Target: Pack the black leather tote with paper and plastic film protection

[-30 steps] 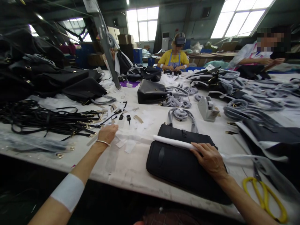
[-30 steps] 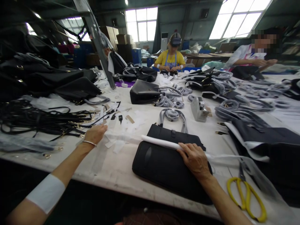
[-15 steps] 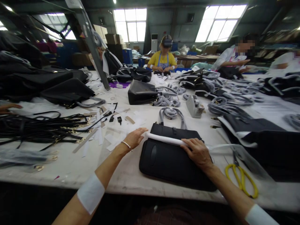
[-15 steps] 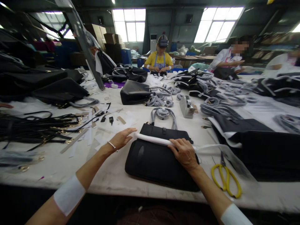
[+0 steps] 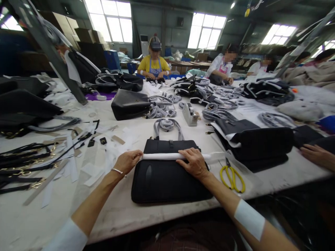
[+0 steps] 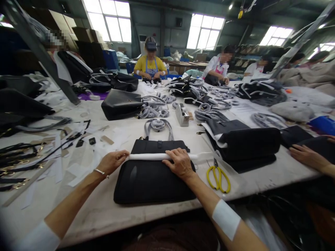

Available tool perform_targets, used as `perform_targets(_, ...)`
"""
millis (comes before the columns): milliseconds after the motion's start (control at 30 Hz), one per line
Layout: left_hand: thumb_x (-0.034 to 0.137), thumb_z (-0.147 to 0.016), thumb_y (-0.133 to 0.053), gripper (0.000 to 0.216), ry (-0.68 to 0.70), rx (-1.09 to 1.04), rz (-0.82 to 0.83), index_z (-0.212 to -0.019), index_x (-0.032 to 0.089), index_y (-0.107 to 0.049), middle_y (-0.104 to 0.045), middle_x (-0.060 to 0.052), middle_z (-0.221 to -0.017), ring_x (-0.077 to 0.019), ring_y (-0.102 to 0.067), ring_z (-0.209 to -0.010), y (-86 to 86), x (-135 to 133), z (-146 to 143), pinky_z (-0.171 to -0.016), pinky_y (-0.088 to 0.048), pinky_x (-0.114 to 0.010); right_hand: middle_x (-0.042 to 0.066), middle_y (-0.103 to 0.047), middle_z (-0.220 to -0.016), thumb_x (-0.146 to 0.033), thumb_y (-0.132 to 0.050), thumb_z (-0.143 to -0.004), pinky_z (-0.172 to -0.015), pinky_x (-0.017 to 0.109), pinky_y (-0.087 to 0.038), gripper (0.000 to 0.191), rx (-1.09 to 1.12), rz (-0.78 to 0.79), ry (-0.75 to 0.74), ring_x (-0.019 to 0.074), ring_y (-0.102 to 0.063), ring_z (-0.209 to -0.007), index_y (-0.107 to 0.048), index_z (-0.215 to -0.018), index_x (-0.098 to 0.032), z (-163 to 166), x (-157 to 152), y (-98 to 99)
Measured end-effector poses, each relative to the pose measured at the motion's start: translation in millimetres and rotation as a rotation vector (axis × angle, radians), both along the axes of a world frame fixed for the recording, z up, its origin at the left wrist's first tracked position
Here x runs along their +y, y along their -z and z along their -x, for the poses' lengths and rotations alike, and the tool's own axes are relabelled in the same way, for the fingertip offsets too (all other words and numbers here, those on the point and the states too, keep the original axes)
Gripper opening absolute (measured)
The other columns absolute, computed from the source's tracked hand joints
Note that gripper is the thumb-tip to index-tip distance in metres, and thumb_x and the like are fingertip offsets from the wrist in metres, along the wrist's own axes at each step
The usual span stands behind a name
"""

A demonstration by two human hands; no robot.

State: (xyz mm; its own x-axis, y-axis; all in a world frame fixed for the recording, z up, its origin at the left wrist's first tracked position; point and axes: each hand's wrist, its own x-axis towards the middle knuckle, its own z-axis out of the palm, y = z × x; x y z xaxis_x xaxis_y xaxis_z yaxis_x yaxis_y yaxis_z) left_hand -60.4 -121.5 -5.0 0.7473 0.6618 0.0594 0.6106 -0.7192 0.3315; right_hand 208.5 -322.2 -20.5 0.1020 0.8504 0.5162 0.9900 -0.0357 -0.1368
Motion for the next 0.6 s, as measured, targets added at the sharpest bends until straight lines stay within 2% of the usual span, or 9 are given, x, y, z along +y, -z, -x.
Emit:
perform_targets(133, 0.024, -0.084, -0.045, 0.028, -0.028, 0.134, -0.077, -0.096, 0.030, -0.069, -0.071, -0.001, -0.088, -0.0189, -0.065, -0.079, -5.2, -1, -8, -0.067, -0.043, -0.025, 0.008, -0.066, -0.100, -0.046, -0.057, -0.088, -0.083, 0.038, -0.038, 0.036, 0.013, 0.020, -0.010, 0.0243, -0.055, -0.091, -0.064, -0.114, -0.022, 0, -1, -1.1)
perform_targets(300, 0.032, -0.092, -0.043, 0.025, -0.035, 0.171, -0.099, -0.101, 0.027, -0.065, -0.070, -0.002, -0.087, -0.0183, -0.065, -0.080, -6.4, -2, 2, -0.066, -0.044, -0.025, 0.008, -0.065, -0.095, -0.038, -0.052, -0.092, -0.079, 0.037, -0.039, 0.027, 0.002, -0.029, -0.030, 0.0228, -0.056, -0.087, -0.068, -0.108, -0.022, -5, -3, 4.9)
perform_targets(433, 0.036, -0.095, -0.040, 0.027, -0.092, 0.224, -0.112, -0.093, 0.023, -0.064, -0.069, -0.004, -0.092, -0.0165, -0.064, -0.087, -7.0, 2, 45, -0.070, -0.045, -0.022, 0.008, -0.065, -0.088, -0.040, -0.052, -0.092, -0.074, 0.035, -0.038, 0.029, -0.024, -0.027, -0.076, 0.0214, -0.055, -0.081, -0.070, -0.106, -0.022, -13, 2, 13.1)
perform_targets(600, 0.033, -0.093, -0.042, 0.024, -0.297, 0.318, -0.191, -0.094, 0.023, -0.064, -0.067, -0.005, -0.098, -0.0182, -0.062, -0.092, -16.0, 16, 133, -0.072, -0.047, -0.024, 0.007, -0.065, -0.089, -0.041, -0.052, -0.092, -0.075, 0.035, -0.038, 0.029, -0.020, -0.012, -0.098, 0.0210, -0.054, -0.082, -0.069, -0.105, -0.021, -15, 3, 15.9)
